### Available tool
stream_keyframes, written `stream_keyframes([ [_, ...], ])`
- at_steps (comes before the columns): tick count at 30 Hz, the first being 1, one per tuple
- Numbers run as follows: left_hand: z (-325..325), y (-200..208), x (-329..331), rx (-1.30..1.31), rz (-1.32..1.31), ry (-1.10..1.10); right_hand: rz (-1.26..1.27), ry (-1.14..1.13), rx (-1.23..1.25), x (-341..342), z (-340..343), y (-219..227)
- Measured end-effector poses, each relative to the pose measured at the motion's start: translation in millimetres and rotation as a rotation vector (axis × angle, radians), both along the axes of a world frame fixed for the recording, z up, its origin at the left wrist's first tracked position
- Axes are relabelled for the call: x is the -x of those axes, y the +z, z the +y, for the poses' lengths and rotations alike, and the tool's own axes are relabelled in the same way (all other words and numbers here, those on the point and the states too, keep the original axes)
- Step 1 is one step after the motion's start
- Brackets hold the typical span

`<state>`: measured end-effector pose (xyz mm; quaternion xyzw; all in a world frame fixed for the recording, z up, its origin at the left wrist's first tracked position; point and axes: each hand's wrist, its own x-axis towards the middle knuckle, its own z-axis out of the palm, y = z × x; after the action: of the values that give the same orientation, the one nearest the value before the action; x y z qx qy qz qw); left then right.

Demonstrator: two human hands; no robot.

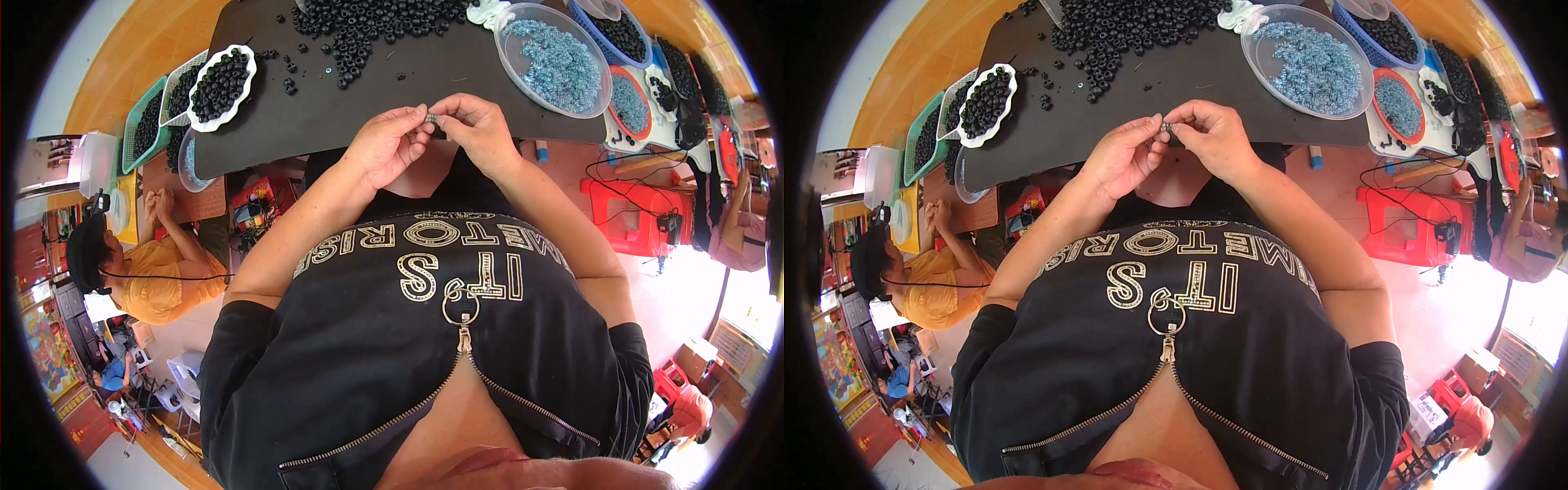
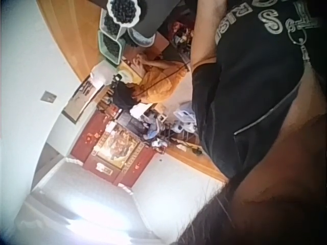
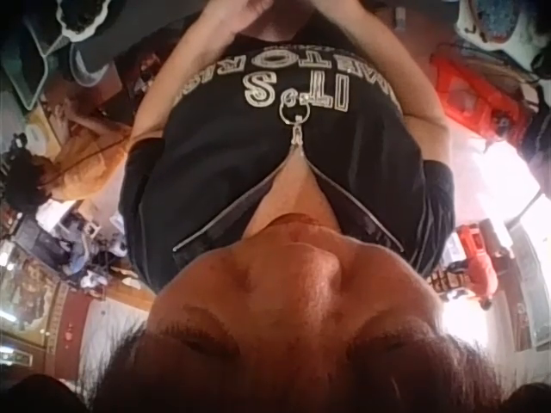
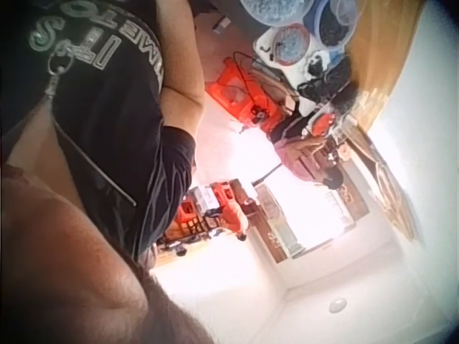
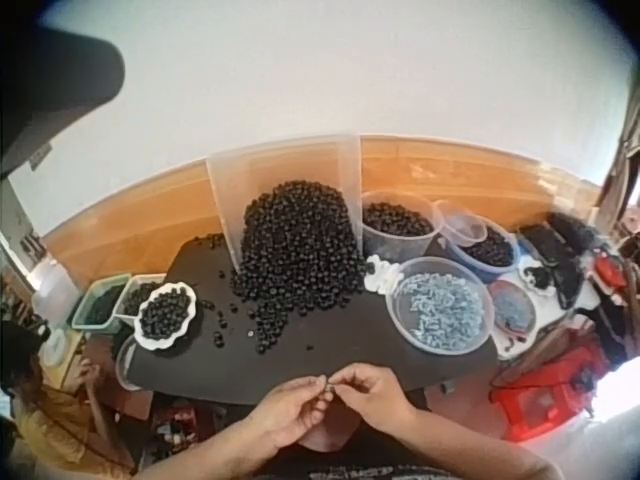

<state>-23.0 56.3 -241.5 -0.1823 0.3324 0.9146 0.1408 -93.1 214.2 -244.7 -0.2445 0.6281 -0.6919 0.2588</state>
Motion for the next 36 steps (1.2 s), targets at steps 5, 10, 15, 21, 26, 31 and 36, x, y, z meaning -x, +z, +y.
stream_keyframes([
  [5,1,3,0,0.039,0.019,0.010,-0.040,-0.044,-0.009,-1,-2,-2],
  [10,0,3,0,0.061,0.043,-0.005,-0.046,-0.089,0.069,-4,-4,0],
  [15,1,3,-1,0.077,0.038,-0.003,0.066,-0.135,0.032,-6,-6,-4],
  [21,2,2,-1,0.116,0.061,0.060,0.347,-0.227,-0.131,-5,-5,-5],
  [26,2,3,-2,0.152,0.057,0.066,0.402,-0.230,-0.159,-9,-4,3],
  [31,3,4,-3,0.144,0.058,0.056,0.416,-0.219,-0.150,-9,-4,1],
  [36,3,4,-3,0.147,0.051,0.056,0.473,-0.231,-0.146,-10,-3,5],
])
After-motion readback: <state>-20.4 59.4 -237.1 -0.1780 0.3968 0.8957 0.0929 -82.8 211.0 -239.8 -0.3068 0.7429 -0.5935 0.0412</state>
